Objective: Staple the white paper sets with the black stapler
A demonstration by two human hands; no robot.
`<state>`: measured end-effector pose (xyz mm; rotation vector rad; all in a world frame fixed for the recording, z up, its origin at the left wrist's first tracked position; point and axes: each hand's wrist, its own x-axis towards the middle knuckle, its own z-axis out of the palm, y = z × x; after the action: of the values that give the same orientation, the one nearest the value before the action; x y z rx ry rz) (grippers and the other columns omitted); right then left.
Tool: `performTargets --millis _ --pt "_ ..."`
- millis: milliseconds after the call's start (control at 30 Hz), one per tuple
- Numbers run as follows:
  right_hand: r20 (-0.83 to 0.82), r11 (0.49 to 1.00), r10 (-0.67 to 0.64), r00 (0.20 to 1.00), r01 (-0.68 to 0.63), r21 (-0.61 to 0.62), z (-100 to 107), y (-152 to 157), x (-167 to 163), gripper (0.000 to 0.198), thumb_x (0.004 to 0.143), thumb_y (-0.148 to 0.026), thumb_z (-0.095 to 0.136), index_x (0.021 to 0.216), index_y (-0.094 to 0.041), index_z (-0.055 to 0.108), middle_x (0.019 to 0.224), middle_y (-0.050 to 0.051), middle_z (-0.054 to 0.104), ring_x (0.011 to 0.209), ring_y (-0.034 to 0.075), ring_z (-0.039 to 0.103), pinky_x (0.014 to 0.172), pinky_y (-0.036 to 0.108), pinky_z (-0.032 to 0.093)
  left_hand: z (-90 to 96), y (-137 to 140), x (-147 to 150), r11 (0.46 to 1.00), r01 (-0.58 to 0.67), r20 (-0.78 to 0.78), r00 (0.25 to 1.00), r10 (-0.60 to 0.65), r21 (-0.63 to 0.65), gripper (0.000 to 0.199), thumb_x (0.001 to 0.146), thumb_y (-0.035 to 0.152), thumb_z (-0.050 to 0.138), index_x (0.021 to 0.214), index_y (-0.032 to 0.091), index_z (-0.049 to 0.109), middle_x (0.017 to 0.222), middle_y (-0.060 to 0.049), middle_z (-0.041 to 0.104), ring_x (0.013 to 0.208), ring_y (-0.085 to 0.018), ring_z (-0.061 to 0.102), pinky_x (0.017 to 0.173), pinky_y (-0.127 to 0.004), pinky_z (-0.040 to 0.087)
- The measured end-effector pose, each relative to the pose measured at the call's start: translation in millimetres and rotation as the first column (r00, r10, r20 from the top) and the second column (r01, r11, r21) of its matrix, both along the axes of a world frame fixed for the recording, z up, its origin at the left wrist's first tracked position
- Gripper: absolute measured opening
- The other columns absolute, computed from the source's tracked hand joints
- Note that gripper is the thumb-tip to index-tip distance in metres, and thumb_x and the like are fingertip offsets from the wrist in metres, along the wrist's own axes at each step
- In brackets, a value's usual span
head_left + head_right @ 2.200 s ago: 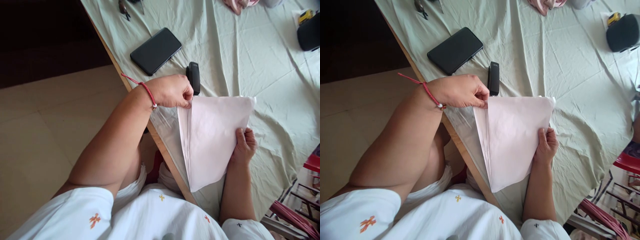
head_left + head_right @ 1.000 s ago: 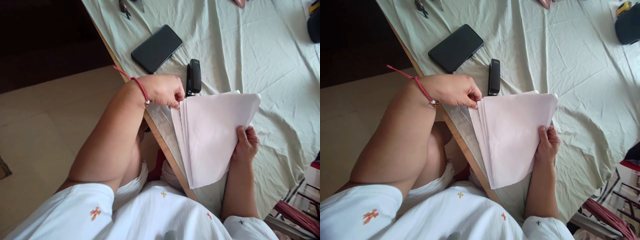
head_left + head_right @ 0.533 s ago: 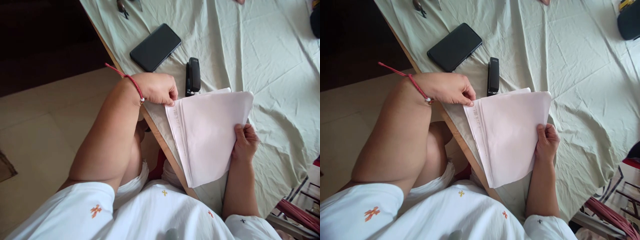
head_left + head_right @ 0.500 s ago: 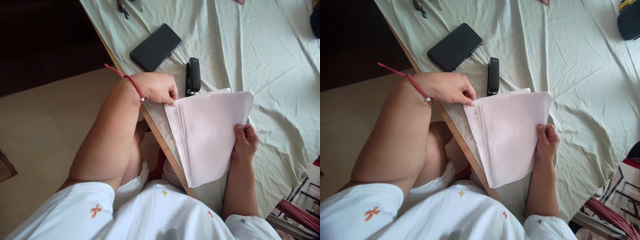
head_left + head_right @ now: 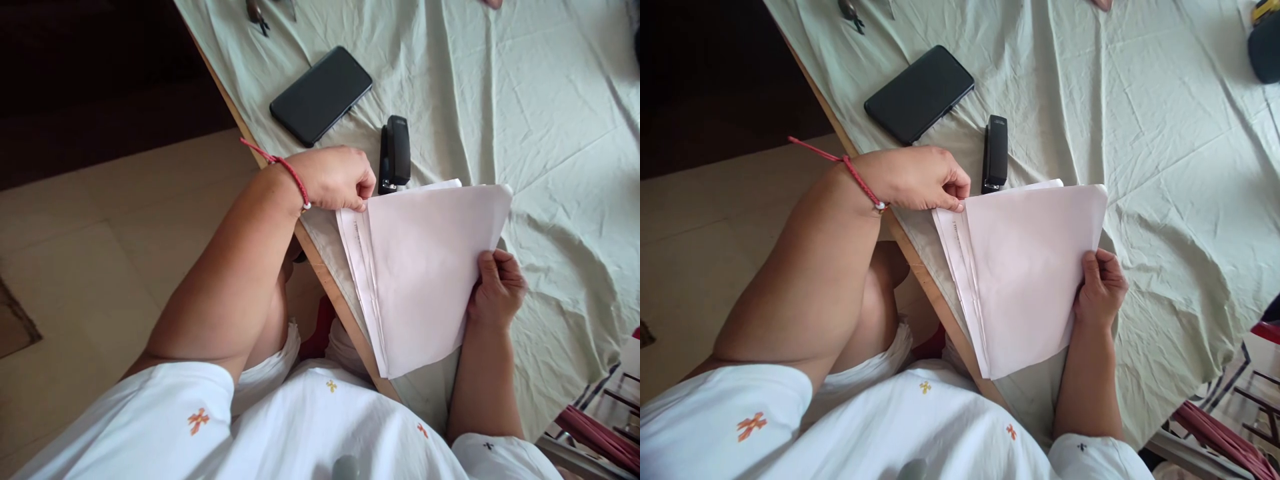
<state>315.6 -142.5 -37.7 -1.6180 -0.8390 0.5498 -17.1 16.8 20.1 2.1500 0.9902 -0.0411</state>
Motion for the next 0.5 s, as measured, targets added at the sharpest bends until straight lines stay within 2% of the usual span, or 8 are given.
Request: performTargets --millis 100,233,500 --pt "-0.014 0.999 -0.015 1.0 0.016 0.027 -1.3 0.9 0.8 0.025 0.071 -0.036 0.09 0.084 -0.019 0.078 0.074 -0.003 0.069 0.071 0.01 0.055 0.072 0.025 0.045 0.5 -0.7 0.5 1.0 0.003 -0.003 1.0 -0.003 -0.017 0.02 0.079 0.031 0.066 0.089 0.02 0.08 0.068 0.0 0.066 0.083 -0.018 0.061 0.081 -0.027 0.039" --pt "0.005 0.998 -0.047 0.999 0.047 0.035 -0.7 0.7 1.7 0.025 0.071 -0.036 0.091 0.084 -0.019 0.078 0.074 -0.003 0.068 0.07 0.009 0.053 0.069 0.024 0.043 4.2 -2.2 3.9 0.999 -0.035 -0.095 0.995 0.032 -0.028 0.028 0.081 0.031 0.062 0.097 0.018 0.08 0.078 -0.002 0.07 0.088 -0.019 0.063 0.086 -0.028 0.04" --pt "0.029 0.996 -0.076 0.997 0.074 0.05 1.3 0.7 0.0 0.024 0.071 -0.036 0.09 0.082 -0.019 0.077 0.072 -0.004 0.064 0.069 0.01 0.05 0.066 0.025 0.041 4.3 -1.9 7.1 0.999 -0.02 -0.135 0.991 0.024 0.033 0.031 0.081 0.032 0.059 0.1 0.019 0.08 0.083 -0.001 0.072 0.087 -0.018 0.064 0.087 -0.029 0.041"
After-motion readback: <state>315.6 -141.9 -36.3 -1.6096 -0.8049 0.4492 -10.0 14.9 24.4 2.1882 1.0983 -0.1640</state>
